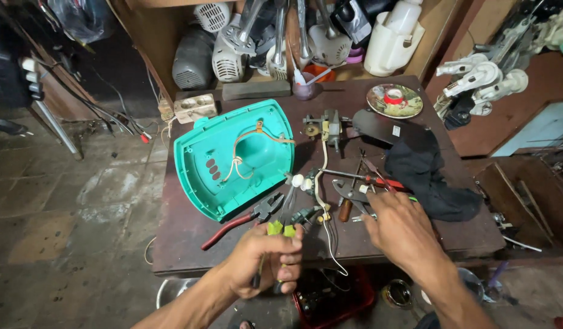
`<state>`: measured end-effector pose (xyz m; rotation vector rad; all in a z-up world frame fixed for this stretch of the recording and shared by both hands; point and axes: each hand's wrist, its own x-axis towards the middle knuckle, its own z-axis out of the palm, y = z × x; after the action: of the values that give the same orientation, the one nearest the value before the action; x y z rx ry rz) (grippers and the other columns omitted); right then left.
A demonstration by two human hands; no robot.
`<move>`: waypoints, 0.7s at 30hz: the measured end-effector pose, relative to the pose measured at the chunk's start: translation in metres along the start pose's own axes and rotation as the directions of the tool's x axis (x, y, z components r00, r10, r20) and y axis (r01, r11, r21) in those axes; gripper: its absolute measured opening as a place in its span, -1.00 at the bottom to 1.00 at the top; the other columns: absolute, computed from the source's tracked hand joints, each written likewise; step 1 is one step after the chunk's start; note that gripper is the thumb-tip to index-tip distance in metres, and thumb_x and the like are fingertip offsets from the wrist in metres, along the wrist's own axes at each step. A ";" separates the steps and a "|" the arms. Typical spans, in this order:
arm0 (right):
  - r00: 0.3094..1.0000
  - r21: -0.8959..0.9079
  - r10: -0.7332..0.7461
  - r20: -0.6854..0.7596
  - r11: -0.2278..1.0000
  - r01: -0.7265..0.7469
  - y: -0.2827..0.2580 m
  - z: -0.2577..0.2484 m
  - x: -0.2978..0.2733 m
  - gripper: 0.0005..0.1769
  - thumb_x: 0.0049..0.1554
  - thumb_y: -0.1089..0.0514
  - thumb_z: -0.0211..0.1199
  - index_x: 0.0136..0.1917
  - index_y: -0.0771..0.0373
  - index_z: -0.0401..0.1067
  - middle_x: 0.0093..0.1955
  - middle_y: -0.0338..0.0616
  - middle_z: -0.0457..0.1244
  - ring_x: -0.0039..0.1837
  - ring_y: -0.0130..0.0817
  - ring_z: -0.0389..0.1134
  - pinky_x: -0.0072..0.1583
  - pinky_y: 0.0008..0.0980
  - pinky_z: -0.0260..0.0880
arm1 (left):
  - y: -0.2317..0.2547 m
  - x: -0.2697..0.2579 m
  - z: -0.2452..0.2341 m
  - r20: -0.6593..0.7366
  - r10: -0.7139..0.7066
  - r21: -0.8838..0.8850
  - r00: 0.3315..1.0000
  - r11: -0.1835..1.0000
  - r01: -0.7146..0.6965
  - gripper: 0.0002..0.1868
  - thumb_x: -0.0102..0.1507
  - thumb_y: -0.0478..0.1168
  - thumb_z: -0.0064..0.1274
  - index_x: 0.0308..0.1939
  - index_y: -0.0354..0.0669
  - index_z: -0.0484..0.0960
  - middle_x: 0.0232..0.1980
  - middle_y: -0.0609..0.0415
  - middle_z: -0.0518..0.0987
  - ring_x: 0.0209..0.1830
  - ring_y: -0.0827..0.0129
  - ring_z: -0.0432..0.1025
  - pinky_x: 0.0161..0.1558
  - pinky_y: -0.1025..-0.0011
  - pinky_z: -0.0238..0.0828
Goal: The person uses pliers to strip the insulation from wires connected to a small electrical component. They then use a screwdriver to tighten a screw on the component and place it into a teal plastic housing.
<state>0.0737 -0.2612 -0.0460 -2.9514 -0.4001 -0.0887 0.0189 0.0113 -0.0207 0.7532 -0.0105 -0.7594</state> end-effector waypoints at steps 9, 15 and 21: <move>0.956 0.407 0.293 0.020 0.871 -0.275 -0.019 -0.033 0.006 -0.34 0.15 -0.28 0.03 0.31 0.22 0.33 0.28 0.05 0.31 0.32 0.12 0.31 0.21 -0.02 0.31 | -0.011 0.020 -0.013 0.111 -0.083 -0.072 0.990 0.993 0.091 -0.83 0.32 -0.36 -0.12 -0.33 -0.19 0.24 -0.50 0.06 0.34 -0.57 0.22 0.43 -0.45 0.24 0.64; 0.966 0.307 -0.068 -0.250 0.941 0.145 -0.003 -0.011 0.000 -0.44 0.15 0.25 0.09 0.44 0.10 0.27 -0.03 -0.28 0.32 0.16 -0.31 0.29 0.24 -0.14 0.27 | -0.008 0.017 0.010 -0.078 -0.169 -0.022 0.983 0.986 0.168 -0.85 0.33 -0.34 -0.12 -0.33 -0.17 0.28 -0.51 0.06 0.26 -0.63 0.26 0.28 -0.54 0.26 0.53; 0.845 -0.240 -0.260 -0.467 0.957 0.162 -0.020 -0.003 -0.007 -0.16 -0.04 0.28 0.12 0.54 0.23 0.18 -0.12 -0.26 0.22 -0.07 -0.17 0.17 -0.11 -0.20 0.11 | -0.009 0.010 0.027 -0.155 -0.107 0.046 0.982 0.992 0.115 -0.84 0.34 -0.45 -0.09 -0.36 -0.32 0.37 -0.56 0.00 0.33 -0.69 0.29 0.34 -0.60 0.29 0.57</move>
<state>0.0619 -0.2447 -0.0408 -2.8939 -0.6643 -0.9420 0.0131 -0.0155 -0.0088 0.8676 0.1502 -0.8085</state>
